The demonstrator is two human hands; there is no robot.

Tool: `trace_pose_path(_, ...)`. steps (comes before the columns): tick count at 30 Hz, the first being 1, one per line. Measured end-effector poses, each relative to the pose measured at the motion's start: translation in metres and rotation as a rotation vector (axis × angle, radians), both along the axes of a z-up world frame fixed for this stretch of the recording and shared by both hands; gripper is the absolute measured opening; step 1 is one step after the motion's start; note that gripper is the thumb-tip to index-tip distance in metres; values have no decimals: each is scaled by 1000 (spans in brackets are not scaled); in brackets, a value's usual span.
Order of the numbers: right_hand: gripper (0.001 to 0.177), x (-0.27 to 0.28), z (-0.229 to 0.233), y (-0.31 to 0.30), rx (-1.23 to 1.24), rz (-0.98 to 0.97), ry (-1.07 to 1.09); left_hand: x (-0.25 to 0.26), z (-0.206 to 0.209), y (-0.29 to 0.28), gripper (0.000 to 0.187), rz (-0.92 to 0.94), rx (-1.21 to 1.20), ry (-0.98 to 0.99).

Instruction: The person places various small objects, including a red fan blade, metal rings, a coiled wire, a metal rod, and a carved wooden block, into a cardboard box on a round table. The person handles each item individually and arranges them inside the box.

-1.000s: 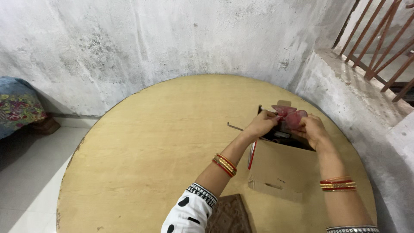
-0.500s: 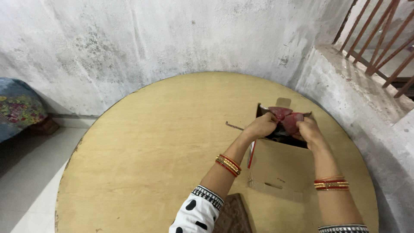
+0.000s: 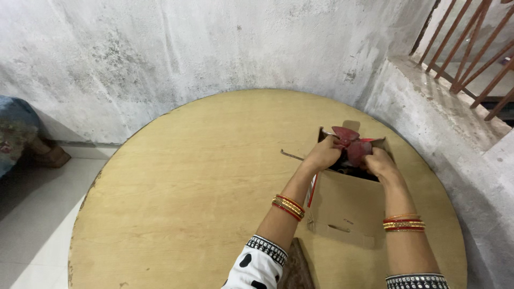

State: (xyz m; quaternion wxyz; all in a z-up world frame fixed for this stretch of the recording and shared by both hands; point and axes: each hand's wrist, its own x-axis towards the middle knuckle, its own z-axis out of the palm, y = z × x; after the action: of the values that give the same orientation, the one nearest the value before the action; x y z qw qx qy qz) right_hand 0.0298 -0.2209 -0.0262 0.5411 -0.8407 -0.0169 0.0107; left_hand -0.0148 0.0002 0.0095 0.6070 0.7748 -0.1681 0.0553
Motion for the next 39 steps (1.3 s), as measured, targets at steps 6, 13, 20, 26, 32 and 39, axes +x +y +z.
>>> trace_pose_path(6, 34, 10, -11, -8, -129, -31, -196, -4, 3, 4, 39, 37, 10, 40)
trace_pose_path(13, 45, -32, 23, 9, 139, -130, -217, -8, 5, 9, 40, 6, 26, 29)
trace_pose_path(20, 48, -58, 48, 25, -66, -209, -294, -8, 7, 21, 45, -162, -310, 152)
trace_pose_path(26, 46, -63, 52, 28, -83, -225, -224, -15, 13, 23, 44, -166, -344, 177)
trace_pose_path(32, 38, -74, 58, 31, -46, -206, -336, -18, 18, 18, 40, -140, -349, 168)
trace_pose_path(39, 34, -78, 55, 30, -135, -207, -414, -21, 13, 10, 35, 23, -111, 77)
